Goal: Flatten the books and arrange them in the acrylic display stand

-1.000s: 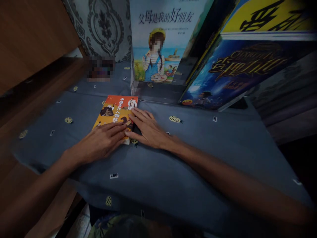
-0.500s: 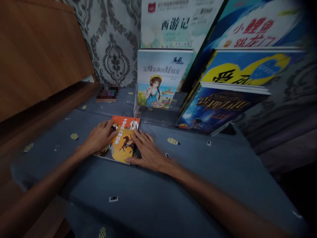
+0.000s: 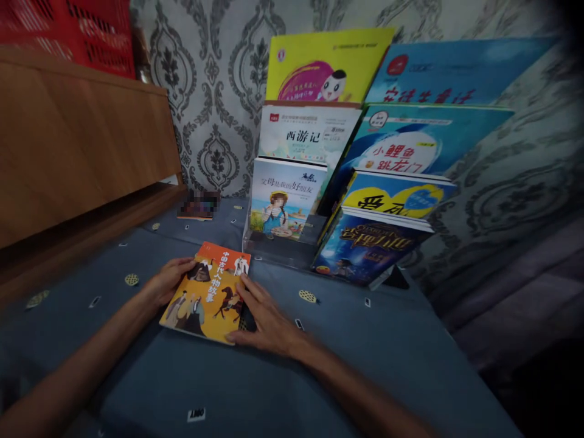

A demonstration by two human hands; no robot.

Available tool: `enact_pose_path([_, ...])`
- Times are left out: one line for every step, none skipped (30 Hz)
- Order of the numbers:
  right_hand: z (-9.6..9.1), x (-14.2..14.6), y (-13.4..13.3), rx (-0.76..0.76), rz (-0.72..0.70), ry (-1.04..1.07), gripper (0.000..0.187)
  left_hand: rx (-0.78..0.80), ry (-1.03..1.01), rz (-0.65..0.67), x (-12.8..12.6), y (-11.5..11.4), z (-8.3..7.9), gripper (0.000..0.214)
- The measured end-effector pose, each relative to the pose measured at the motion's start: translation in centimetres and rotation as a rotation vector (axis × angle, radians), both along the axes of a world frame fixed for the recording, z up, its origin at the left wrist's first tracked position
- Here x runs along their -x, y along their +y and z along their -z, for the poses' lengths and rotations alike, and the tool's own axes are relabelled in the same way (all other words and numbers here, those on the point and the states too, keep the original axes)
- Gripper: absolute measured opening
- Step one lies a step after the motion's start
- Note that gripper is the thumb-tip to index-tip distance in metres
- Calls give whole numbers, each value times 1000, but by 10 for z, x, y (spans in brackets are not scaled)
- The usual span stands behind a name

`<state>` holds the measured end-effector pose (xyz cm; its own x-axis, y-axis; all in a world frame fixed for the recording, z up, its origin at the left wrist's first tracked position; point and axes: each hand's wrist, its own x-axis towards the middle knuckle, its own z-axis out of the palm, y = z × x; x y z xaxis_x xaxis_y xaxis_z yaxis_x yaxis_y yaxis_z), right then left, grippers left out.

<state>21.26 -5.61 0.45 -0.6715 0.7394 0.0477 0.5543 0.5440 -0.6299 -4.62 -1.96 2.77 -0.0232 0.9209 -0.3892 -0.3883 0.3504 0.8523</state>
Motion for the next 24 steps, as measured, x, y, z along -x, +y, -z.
enact_pose_path([1, -1, -1, 19, 2, 12, 110, 23, -9, 15, -1, -3, -3, 8])
enact_pose_path([2, -2, -1, 36, 7, 31, 110, 24, -20, 18, -2, -6, -5, 8])
enact_pose_path([4, -3, -2, 48, 16, 56, 111, 8, -34, 9, -3, -9, -7, 8])
enact_pose_path([6, -3, -3, 59, 28, 84, 112, -7, -44, -4, -4, -11, -9, 8])
enact_pose_path([8, -4, -3, 69, 43, 113, 113, -22, -52, -17, -5, -13, -10, 9])
enact_pose_path([10, -4, -4, 79, 61, 141, 114, -36, -61, -28, -7, -15, -12, 9])
enact_pose_path([12, -3, -4, 90, 77, 170, 115, -52, -72, -39, -8, -16, -13, 10])
enact_pose_path([14, -3, -4, 97, 87, 205, 116, -71, -85, -49, -10, -17, -14, 10])
enact_pose_path([16, -2, -4, 104, 86, 251, 116, -95, -100, -58, -11, -18, -15, 11])
enact_pose_path([17, 0, -5, 114, 72, 311, 115, -119, -113, -66, -13, -19, -16, 11])
enact_pose_path([18, 1, -5, 131, 47, 378, 114, -142, -124, -72, -15, -20, -17, 11])
enact_pose_path([18, 3, -6, 154, 19, 442, 113, -166, -131, -78, -16, -21, -18, 12])
enact_pose_path([17, 4, -7, 174, -3, 492, 112, -189, -135, -82, -18, -22, -18, 12])
enact_pose_path([16, 4, -8, 179, -12, 520, 110, -213, -138, -82, -19, -22, -19, 12])
enact_pose_path([15, 5, -9, 158, -9, 518, 109, -239, -138, -79, -20, -22, -19, 14])
enact_pose_path([12, 4, -10, 101, 3, 490, 107, -272, -135, -82, -22, -22, -20, 16])
enact_pose_path([10, 3, -10, 16, 20, 443, 104, -313, -129, -95, -23, -21, -21, 18])
enact_pose_path([8, 1, -9, -84, 33, 388, 100, -363, -118, -114, -25, -20, -22, 21])
enact_pose_path([6, -1, -8, -189, 38, 332, 96, -417, -104, -144, -27, -18, -24, 24])
enact_pose_path([5, -3, -6, -288, 39, 284, 91, -472, -91, -183, -30, -16, -26, 27])
enact_pose_path([5, -6, -4, -376, 37, 250, 86, -520, -80, -218, -33, -14, -28, 31])
enact_pose_path([6, -8, -2, -455, 38, 236, 83, -557, -73, -244, -36, -12, -30, 35])
enact_pose_path([9, -10, -1, -521, 44, 236, 80, -582, -71, -253, -40, -11, -31, 38])
enact_pose_path([12, -11, 1, -572, 53, 246, 78, -597, -71, -256, -43, -10, -32, 40])
